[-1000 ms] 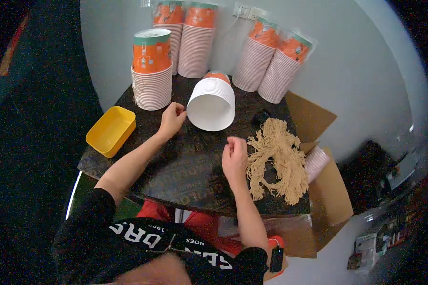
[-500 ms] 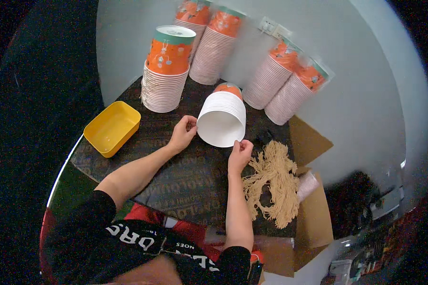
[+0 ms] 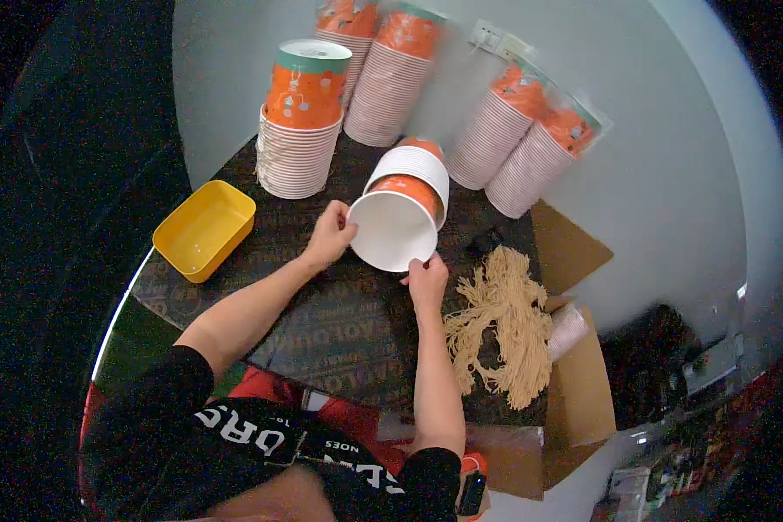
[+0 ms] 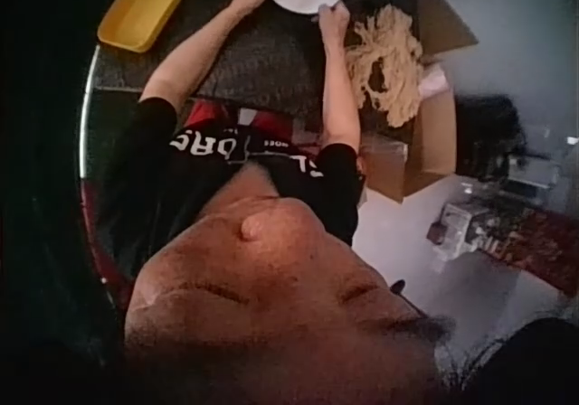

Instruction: Attaching metal wire handles to paper buckets by threading them through pre-punched holes.

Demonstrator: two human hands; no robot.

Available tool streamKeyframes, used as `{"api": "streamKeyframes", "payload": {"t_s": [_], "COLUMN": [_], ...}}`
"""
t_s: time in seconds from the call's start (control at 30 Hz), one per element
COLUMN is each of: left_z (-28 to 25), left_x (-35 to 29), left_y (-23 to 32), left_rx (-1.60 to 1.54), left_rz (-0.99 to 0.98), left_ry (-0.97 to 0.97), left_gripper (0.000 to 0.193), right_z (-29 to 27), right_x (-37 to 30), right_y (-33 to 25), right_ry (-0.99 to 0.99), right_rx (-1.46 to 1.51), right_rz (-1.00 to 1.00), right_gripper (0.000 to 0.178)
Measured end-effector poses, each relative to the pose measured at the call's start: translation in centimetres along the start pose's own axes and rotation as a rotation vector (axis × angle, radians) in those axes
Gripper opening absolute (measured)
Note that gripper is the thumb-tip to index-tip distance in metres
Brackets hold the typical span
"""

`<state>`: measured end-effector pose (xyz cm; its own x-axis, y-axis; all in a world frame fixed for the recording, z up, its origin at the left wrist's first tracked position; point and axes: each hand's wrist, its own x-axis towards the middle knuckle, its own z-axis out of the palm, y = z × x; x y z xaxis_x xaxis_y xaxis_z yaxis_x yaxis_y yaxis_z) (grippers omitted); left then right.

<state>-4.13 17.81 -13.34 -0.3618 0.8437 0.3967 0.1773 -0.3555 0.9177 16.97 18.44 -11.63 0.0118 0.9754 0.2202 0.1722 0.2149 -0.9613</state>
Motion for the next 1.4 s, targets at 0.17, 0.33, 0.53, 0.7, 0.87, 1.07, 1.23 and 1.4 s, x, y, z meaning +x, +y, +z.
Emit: {"api": "streamKeyframes", "payload": {"t_s": [0.17,0.33,0.53,0.7,0.87,1.07,1.23,1.4], "left_z": [-2.7,-6.7,-9.0,-9.6,-9.1,-9.3,-9.9,-10.4], "left_x": [0.6,-0.7,-3.4,-4.2,-7.5,-12.0,-15.2,-16.7], "left_y": [4.0,9.7,12.4,12.7,14.9,15.8,14.9,13.4], "left_rx": [0.154,0.643,0.616,0.566,0.447,0.354,0.239,0.128], "left_rz": [0.086,0.008,-0.099,-0.121,0.274,0.651,0.546,0.407], "left_ry": [0.107,-0.06,-0.156,-0.155,0.155,0.209,0.144,0.012], "left_gripper": [0.014,0.02,0.022,0.027,0.012,0.008,0.007,0.007], "right_z": [-2.0,-6.7,-12.2,-15.1,-16.1,-17.0,-16.6,-16.2], "right_x": [-3.7,-8.2,-11.7,-14.0,-15.9,-17.6,-18.5,-19.3], "right_y": [-4.9,-6.6,-6.1,-3.0,-1.9,-1.0,-1.6,-1.8], "right_ry": [-0.333,-0.391,0.034,0.112,0.143,0.176,0.118,0.079], "right_rx": [-0.171,-0.016,-0.056,-0.198,-0.398,-0.601,-0.717,-0.735], "right_rz": [0.039,-0.205,-0.096,-0.087,-0.162,-0.257,-0.385,-0.389], "right_gripper": [0.04,0.034,0.016,0.009,0.006,0.005,0.007,0.008]}}
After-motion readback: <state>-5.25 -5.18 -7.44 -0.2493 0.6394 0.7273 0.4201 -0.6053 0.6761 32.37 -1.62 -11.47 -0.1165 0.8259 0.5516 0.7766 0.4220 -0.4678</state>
